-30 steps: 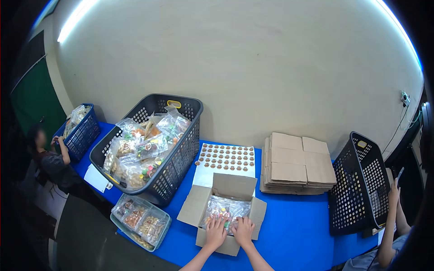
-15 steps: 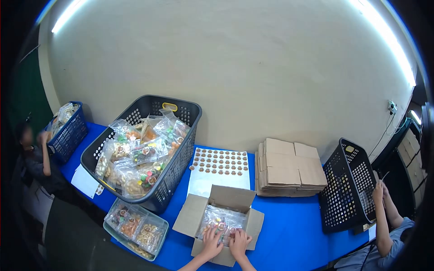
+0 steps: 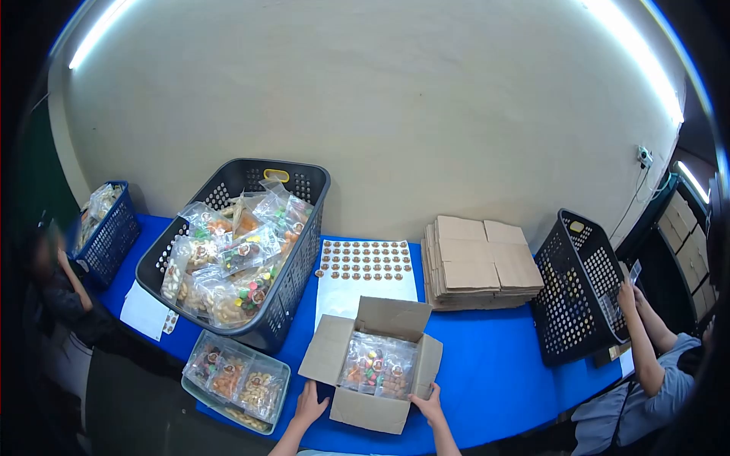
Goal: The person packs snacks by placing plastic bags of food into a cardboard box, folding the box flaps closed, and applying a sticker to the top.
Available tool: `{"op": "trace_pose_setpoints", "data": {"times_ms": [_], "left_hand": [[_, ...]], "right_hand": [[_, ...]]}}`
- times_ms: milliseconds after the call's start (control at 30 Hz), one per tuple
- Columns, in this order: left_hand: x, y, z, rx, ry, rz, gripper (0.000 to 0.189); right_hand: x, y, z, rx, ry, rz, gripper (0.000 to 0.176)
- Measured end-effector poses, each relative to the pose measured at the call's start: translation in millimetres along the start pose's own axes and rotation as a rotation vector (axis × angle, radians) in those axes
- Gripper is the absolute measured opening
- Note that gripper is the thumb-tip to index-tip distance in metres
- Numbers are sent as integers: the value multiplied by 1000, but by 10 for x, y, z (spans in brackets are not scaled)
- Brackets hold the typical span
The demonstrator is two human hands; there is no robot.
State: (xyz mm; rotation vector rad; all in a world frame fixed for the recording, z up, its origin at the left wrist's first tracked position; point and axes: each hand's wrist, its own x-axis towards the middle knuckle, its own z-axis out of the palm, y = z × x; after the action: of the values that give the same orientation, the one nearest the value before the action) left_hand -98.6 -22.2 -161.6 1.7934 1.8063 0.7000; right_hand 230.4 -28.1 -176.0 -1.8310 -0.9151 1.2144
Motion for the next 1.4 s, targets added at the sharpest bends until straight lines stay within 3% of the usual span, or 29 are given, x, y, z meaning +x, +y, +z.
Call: {"op": "trace_pose_setpoints", "data": {"times_ms": [133, 233, 333, 433, 533, 633, 667, 733, 800, 900, 1033, 1067, 1200, 1300, 1400], "left_hand": [[64, 155, -140, -2, -133, 109, 81], [67, 505, -397, 24, -177, 341, 79], [-21, 512, -277, 129, -158, 374, 69], [14, 441, -113, 53, -91, 351, 53], [60, 516, -32, -29, 8, 261, 49], [164, 495, 207, -595, 98, 68, 59], [150, 636, 119, -646, 88, -31, 65], [235, 512, 201, -632, 8, -48, 66], [287, 395, 307, -593, -31, -28, 65], [333, 319, 381, -480, 26, 88, 61], [342, 362, 333, -387, 146, 167, 52], [356, 400, 297, -395, 151, 160, 49], [467, 634, -73, 74, 274, 273, 28], [623, 598, -59, 107, 15, 303, 29], [525, 778, 39, 128, -195, 478, 48]], "right_hand": [[-172, -291, -74, -294, 65, 81, 104], [-260, -370, -92, -457, 153, 91, 104], [-394, -562, -128, -587, 286, -20, 97], [-445, -673, -168, -629, 438, -155, 76], [-442, -869, -258, -204, 524, -502, 58], [-632, -1370, -159, 161, 293, -223, 49], [-627, -1447, -73, 46, 249, -303, 50], [-474, -1306, 102, -488, 134, -721, 52], [-335, -1080, 439, -780, 71, -825, 61], [-284, -852, 841, -1031, 222, -898, 68], [-273, -891, 860, -1099, 183, -892, 77], [-337, -916, 852, -1106, 117, -837, 77], [-778, -1128, 833, -1182, -240, -582, 74], [-947, -1062, 958, -1078, -598, -451, 67], [-1061, -926, 1019, -734, -667, -503, 64]]}}
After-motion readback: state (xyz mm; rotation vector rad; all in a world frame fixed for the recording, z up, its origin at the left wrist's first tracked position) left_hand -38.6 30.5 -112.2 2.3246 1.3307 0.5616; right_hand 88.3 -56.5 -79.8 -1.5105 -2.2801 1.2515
